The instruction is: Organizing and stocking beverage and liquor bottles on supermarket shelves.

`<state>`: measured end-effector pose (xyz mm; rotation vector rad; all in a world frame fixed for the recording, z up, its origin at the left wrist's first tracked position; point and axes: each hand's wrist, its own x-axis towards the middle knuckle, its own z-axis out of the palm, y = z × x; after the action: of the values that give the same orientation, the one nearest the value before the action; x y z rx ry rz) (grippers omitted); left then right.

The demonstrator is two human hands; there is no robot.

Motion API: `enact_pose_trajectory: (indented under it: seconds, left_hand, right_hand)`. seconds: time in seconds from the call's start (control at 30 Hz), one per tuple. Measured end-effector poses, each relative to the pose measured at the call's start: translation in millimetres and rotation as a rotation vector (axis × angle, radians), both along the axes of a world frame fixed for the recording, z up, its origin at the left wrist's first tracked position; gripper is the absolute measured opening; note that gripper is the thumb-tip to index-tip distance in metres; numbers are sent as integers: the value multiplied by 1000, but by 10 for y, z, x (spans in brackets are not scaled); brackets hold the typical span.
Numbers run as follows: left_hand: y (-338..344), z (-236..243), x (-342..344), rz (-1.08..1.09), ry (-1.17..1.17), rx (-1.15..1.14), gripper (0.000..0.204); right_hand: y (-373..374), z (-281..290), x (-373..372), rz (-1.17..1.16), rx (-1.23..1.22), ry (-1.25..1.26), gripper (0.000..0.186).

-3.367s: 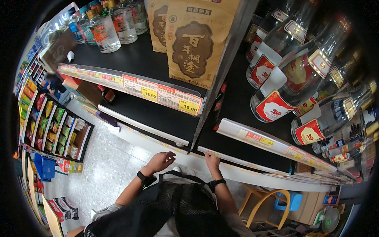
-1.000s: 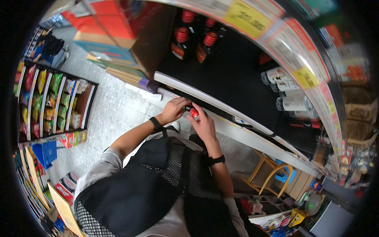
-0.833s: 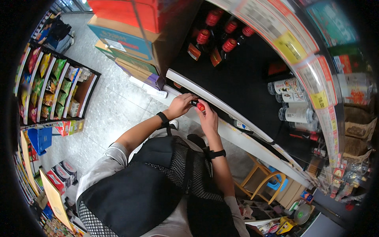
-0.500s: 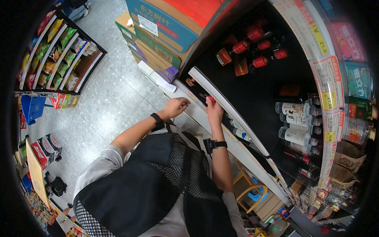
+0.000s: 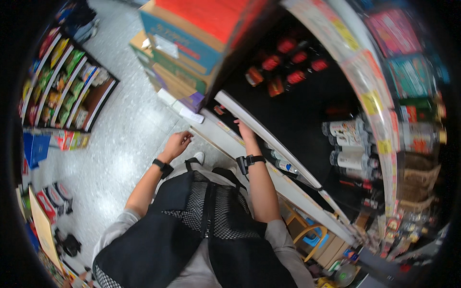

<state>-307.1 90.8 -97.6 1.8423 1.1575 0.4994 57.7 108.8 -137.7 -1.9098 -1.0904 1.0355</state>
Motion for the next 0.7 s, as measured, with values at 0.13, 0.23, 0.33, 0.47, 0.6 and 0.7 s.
enact_pose_trajectory:
  seconds: [0.13, 0.23, 0.33, 0.47, 0.6, 0.7]
  left_hand:
    - [-26, -12, -25, -5, 5, -32, 20]
    - [-39, -74, -144, -18, 39, -49, 19]
    - [39, -35, -69, -37, 35, -67, 18]
    - [174, 96, 53, -150, 102, -7, 17]
    - [278, 335, 261, -257, 82, 14, 19]
    - [321, 461, 329, -292, 42, 38, 20]
  right_hand:
    - [-29, -285, 71, 54, 72, -61, 34]
    - [-46, 100, -244, 104, -76, -21, 48]
    - [-280, 568, -333, 95, -130, -77, 56]
    - [-927, 1933, -495, 318, -156, -75, 48]
    - [-1346, 3301, -140, 533, 145, -1, 26]
    - [-1219, 3786, 175, -360, 531, -475, 8]
